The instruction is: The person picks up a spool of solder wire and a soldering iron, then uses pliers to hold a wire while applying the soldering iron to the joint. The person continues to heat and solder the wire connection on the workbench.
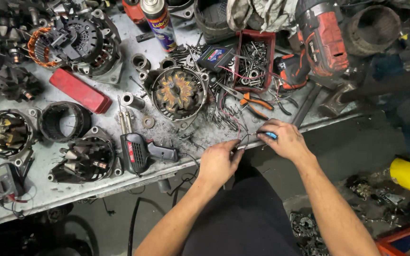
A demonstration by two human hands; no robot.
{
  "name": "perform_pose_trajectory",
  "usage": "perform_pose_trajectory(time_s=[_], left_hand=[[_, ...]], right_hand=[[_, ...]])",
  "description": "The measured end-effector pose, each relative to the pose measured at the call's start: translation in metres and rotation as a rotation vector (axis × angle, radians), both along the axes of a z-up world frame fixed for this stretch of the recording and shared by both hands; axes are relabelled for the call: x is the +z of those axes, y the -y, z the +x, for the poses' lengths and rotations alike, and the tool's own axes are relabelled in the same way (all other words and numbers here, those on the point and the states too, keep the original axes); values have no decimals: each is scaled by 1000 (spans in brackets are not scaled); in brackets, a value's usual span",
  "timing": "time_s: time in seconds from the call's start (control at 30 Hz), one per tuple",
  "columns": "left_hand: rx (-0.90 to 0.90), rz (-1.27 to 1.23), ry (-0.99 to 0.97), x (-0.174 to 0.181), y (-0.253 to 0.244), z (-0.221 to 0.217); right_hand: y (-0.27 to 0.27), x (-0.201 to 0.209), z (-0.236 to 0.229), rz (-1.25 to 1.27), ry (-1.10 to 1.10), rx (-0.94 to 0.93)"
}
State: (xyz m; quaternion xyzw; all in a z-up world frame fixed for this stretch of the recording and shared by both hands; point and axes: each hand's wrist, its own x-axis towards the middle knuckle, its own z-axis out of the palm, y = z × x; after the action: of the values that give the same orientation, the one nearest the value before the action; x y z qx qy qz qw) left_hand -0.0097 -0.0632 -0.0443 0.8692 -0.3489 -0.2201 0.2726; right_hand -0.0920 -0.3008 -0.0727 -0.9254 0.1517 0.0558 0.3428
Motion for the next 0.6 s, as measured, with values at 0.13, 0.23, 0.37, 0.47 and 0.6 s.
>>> perform_pose_trajectory(time_s=[0.13,0.23,0.37,0.47,0.6], left_hand=[[1,-9,11,-6,5,-1],[71,-80,168,19,15,-5],[108,-279,345,28,18,-21],[43,-387,224,32,27,-49],[2,-342,-248,15,49,-73]], right_hand=[[11,-15,3,-259,-148,52],[19,-22,5,-284,-161,67],[23,-26,7,-272,-179,81],[25,-26,5,-245,-167,66],[23,-16,7,-240,24,99]])
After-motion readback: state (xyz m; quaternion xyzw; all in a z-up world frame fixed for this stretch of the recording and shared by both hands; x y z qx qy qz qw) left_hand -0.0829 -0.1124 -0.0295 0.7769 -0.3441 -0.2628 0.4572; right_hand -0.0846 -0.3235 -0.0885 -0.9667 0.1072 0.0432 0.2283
